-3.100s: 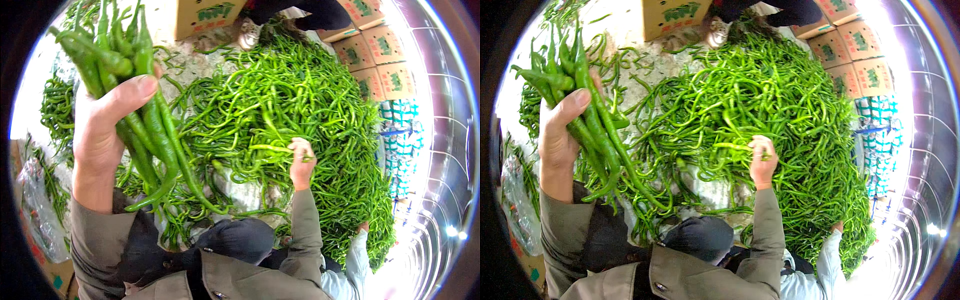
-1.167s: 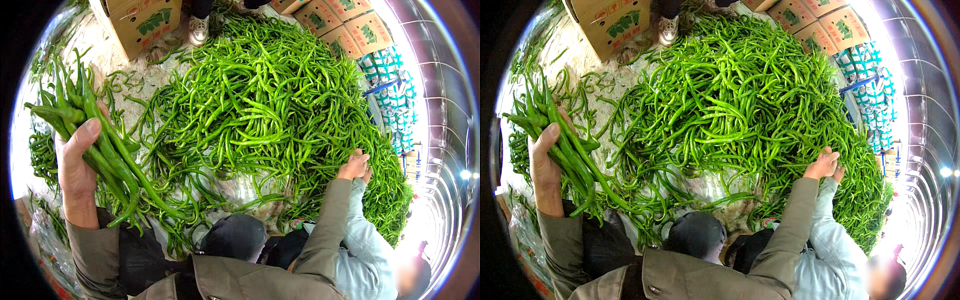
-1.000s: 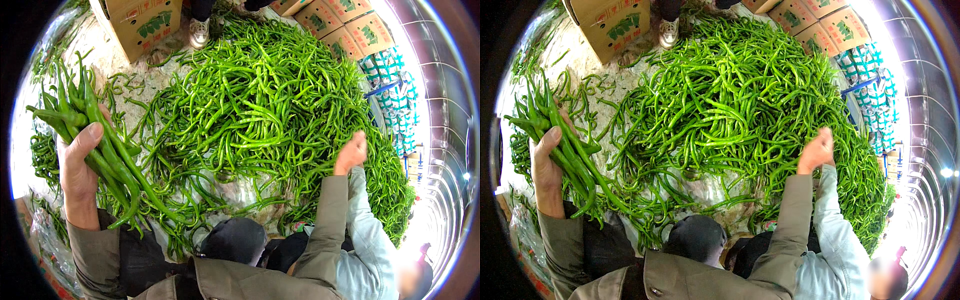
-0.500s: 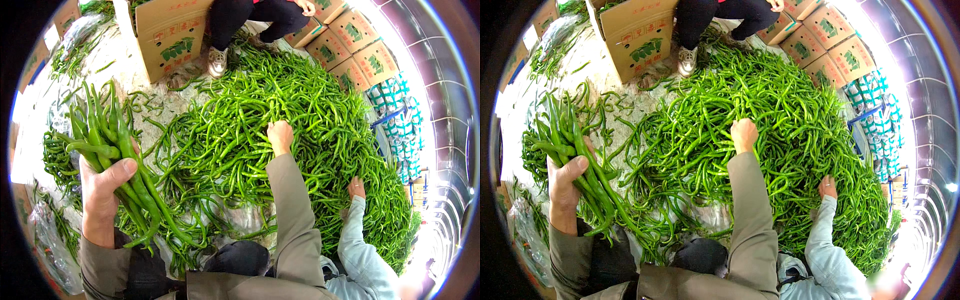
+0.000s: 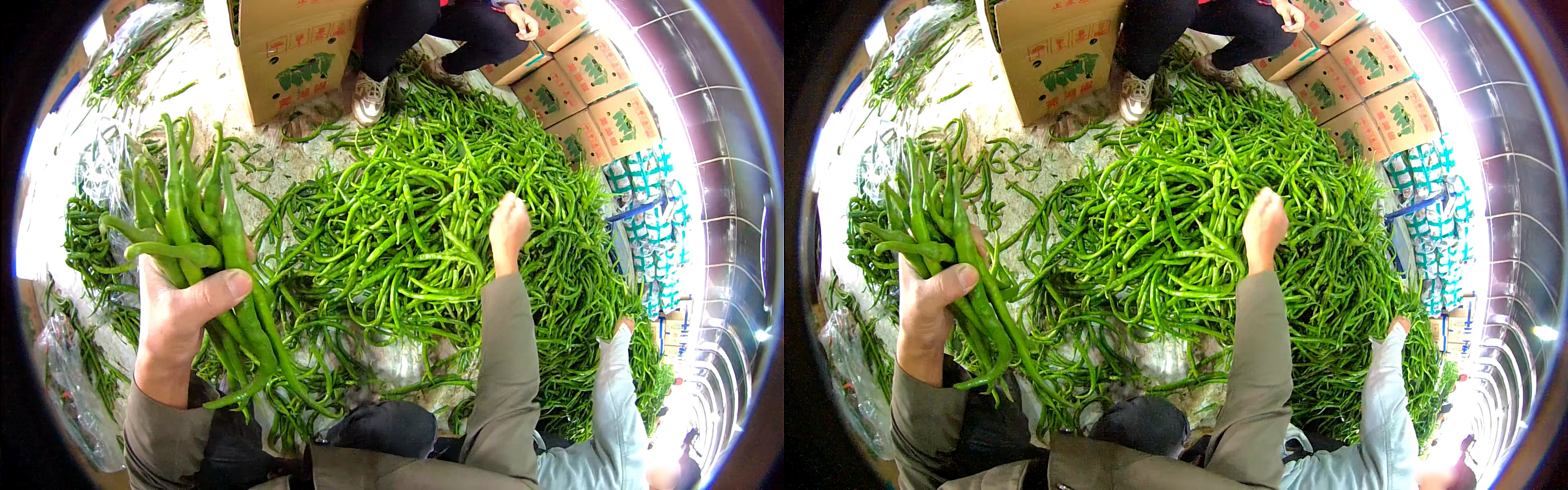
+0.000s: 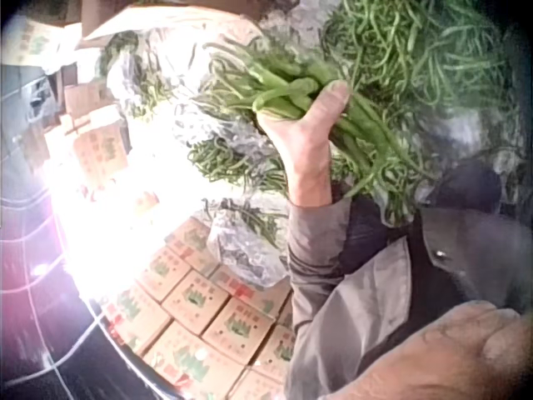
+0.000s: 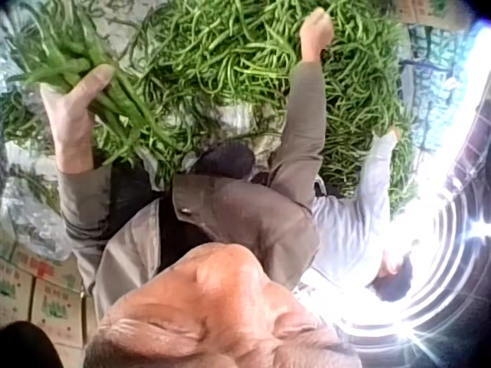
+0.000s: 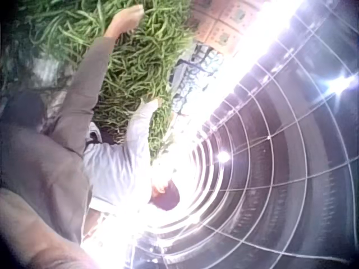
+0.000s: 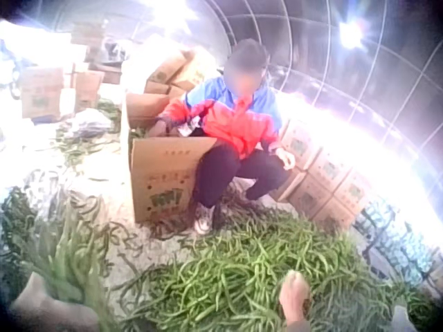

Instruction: The person picks green peppers from a large pile, places them into a cardboard box on a scale, and then seals the box with tape. Other workers are visible in the background performing similar tasks.

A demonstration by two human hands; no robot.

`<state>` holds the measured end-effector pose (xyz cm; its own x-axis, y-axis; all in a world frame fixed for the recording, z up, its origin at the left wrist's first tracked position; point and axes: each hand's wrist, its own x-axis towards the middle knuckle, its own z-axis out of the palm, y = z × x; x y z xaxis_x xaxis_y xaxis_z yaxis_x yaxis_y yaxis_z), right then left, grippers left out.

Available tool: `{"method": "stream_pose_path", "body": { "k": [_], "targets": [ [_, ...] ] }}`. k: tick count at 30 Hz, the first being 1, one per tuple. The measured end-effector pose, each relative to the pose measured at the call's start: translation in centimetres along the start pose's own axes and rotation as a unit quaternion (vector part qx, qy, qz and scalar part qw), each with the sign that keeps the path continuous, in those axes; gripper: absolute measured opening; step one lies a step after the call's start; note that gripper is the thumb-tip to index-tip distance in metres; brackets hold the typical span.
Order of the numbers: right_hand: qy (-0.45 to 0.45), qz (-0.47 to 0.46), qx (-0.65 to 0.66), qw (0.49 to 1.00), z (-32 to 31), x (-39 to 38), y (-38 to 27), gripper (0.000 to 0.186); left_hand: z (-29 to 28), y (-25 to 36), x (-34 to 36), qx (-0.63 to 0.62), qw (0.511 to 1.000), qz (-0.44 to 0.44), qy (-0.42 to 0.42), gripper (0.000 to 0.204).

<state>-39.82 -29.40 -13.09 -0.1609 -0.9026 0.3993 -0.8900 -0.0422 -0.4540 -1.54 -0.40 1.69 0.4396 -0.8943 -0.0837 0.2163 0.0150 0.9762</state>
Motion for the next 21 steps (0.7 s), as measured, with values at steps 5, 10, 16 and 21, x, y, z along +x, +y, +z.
{"method": "stream_pose_path", "body": {
  "k": [5, 10, 16, 21],
  "targets": [
    [-0.106, 0.005, -0.035, 0.994, 0.2, 1.5, 0.2, 0.064, 0.2, 0.2, -0.3, -0.006, 1.000, -0.010, 0.011, 0.054],
    [-0.209, -0.050, -0.134, 0.968, 1.4, -2.2, -1.1, 0.050, -0.2, 0.2, -0.3, 0.000, 0.999, -0.030, 0.012, 0.060],
    [-0.138, -0.062, -0.099, 0.983, 2.8, -5.1, 1.7, 0.032, 1.3, -0.6, 0.3, 0.039, 0.998, -0.029, 0.035, 0.069],
    [-0.049, -0.163, -0.067, 0.983, 3.1, -5.4, 1.5, 0.037, 0.4, -0.4, 0.3, -0.002, 0.998, -0.054, -0.018, 0.064]
  ]
}}
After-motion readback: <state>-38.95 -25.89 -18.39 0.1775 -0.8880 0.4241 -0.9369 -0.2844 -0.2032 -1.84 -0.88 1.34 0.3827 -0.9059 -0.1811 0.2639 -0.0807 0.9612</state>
